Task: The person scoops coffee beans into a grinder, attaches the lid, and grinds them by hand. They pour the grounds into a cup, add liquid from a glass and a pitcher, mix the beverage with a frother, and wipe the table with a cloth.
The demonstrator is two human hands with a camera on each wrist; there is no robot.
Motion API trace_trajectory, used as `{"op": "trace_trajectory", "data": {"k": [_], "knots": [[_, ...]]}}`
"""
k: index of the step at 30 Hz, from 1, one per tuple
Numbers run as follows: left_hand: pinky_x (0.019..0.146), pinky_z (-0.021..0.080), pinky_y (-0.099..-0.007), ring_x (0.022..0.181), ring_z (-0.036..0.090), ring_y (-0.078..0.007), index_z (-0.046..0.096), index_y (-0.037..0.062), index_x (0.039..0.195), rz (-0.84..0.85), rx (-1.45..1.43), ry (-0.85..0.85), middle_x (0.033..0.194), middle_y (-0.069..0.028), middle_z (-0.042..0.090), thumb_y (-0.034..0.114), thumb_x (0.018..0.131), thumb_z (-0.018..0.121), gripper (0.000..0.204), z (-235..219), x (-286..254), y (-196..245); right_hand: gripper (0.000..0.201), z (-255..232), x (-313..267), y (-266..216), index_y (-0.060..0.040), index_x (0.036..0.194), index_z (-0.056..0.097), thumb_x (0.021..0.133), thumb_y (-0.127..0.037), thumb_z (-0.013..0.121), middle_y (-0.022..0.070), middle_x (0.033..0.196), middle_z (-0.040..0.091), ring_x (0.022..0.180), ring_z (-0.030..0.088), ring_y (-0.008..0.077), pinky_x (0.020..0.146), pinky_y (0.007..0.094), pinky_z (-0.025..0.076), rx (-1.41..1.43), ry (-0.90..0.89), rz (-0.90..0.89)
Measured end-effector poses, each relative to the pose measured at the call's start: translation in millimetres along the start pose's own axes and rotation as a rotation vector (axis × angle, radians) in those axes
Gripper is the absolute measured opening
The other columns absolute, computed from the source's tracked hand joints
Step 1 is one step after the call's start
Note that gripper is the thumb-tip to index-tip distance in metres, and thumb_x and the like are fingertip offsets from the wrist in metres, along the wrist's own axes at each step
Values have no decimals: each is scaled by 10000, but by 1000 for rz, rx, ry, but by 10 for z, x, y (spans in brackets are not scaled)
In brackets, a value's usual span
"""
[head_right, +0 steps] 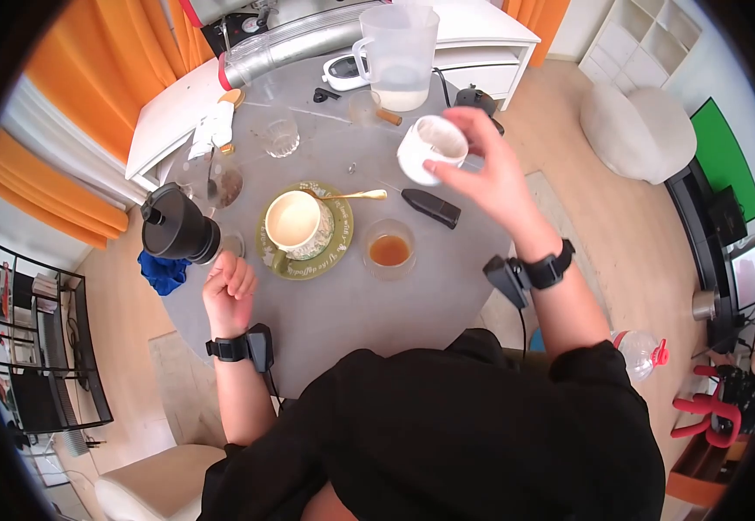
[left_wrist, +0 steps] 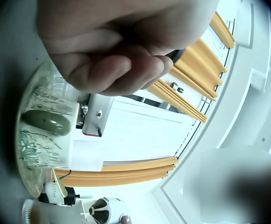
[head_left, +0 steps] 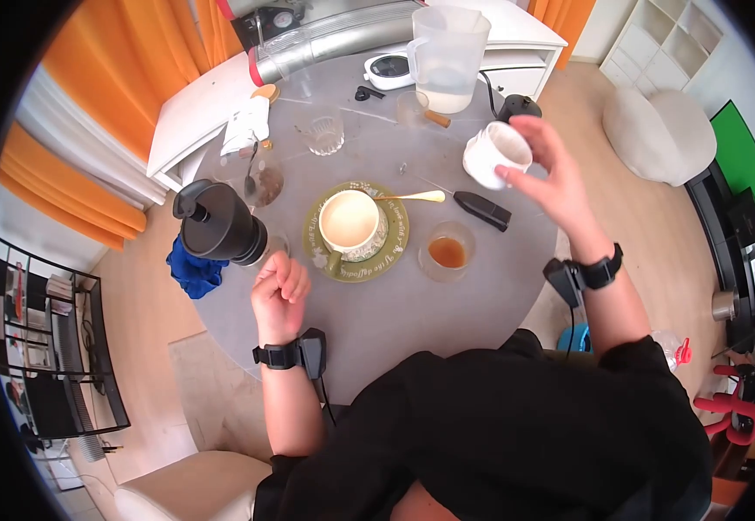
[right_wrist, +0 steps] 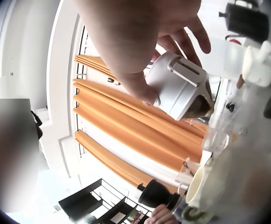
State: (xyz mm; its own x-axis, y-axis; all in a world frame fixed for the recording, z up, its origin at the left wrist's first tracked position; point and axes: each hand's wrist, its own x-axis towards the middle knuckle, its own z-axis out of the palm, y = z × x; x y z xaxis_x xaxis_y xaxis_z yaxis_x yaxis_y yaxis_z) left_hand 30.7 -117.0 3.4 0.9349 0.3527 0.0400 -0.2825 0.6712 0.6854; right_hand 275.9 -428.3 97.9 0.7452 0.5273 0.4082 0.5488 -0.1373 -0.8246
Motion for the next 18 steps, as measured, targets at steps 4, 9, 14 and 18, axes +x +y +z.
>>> {"op": "trace_trajectory", "data": {"k": [4,9,14,18], "knots": [[510,268,-243,507,333,-92,416,101,734,-22,16,-30,578,21,380,55,856,450,135,-29,22,-82,615,-20,349,322,-32,1296,491,801,-244,789,112,1187,641,1111,621,204,966,355,475,-154,67,24],[537,286,-253,547,351,-104,449,75,787,-2,64,-22,615,6,393,142,905,476,138,3,15,-179,649,60,441,581,-29,1310,476,786,-253,786,168,1215,629,1146,611,269,963,368,486,-301,-23,90],[538,281,-238,556,356,-90,454,72,826,-15,127,0,633,13,398,199,953,513,188,53,36,-197,671,87,384,720,-21,1322,463,779,-246,788,196,1252,598,1170,590,315,989,389,471,-388,-23,24],[535,279,-214,576,367,-62,507,59,897,102,436,125,666,30,422,126,953,554,99,140,13,-228,714,148,238,698,-18,1355,437,791,-267,798,213,1354,512,1260,511,347,1040,417,428,-606,115,-213]]}}
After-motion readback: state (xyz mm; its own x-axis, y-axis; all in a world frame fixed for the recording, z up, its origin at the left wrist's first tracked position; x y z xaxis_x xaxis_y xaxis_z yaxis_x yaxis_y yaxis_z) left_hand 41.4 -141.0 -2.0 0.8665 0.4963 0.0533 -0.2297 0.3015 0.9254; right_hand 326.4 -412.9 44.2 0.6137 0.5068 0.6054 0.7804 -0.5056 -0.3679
